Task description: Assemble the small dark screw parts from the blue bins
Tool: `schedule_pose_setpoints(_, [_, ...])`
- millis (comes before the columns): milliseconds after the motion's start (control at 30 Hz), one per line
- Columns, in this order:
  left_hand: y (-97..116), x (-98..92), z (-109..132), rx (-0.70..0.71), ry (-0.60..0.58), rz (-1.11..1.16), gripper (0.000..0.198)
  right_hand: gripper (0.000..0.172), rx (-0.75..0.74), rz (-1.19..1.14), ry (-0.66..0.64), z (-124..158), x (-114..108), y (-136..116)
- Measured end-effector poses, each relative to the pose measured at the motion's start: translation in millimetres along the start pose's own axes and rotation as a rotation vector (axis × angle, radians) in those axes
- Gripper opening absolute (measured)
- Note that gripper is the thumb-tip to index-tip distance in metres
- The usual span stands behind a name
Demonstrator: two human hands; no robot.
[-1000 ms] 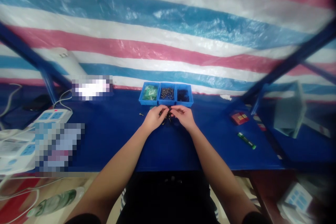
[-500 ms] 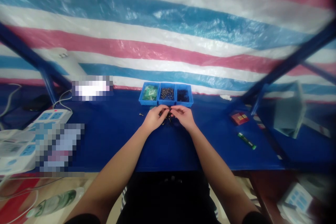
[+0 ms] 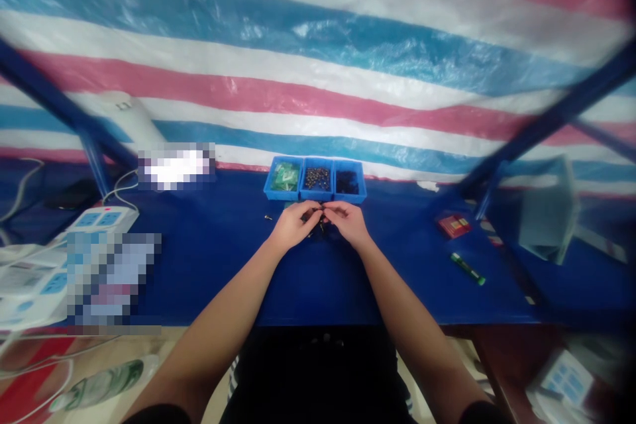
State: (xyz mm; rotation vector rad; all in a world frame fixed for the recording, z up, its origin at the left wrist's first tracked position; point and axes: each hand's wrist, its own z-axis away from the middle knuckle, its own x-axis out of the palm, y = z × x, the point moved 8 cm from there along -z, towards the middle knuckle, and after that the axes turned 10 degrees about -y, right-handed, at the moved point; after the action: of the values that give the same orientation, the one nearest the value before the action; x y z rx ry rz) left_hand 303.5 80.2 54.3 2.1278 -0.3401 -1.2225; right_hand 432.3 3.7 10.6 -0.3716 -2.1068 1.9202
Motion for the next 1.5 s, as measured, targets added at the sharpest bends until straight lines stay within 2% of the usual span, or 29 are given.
schedule_pose_setpoints(200, [-1, 0.2, 0, 0.047, 0.036, 0.048, 0.021, 0.033, 0.005, 0.002, 0.011, 2, 1, -2])
schedule_pose_setpoints(300, [-1, 1.4, 0, 0.057, 0.010, 0.040, 0.023, 0.032, 0.014, 0.011, 0.036, 2, -1, -1])
schedule_pose_setpoints(500, [1, 3.0, -1, 0.086, -0.002, -0.062, 0.023, 0.032, 0.027, 0.082, 0.009, 0, -1, 1])
schedule_pose_setpoints(700, [-1, 3.5, -2, 0.104, 0.005, -0.143, 0.024, 0.034, -0.014, 0.053, 0.081, 1, -12, -6])
schedule_pose_setpoints(800, [-1, 5.7, -2, 0.138, -0.009, -0.180, 0.024, 0.033, -0.011, 0.058, 0.077, 1, -12, -6])
schedule_pose_setpoints(1000, [-2, -0.5, 0, 0.156, 0.076, -0.199, 0.024, 0.033, 0.018, 0.065, 0.080, 1, -11, 0])
schedule_pose_setpoints(1300, [0, 2.3, 0, 0.190, 0.064, -0.197, 0.023, 0.029, 0.024, 0.052, 0.085, 0, -11, -1])
schedule_pose_setpoints(1400, [-1, 0.5, -1, 0.145, 0.069, -0.190, 0.025, 0.029, 0.034, 0.020, 0.121, 1, -16, -2])
schedule_pose_setpoints(1500, [-3, -3.6, -1, 0.093, 0.094, -0.190, 0.027, 0.030, 0.015, 0.012, 0.235, 3, -30, -5])
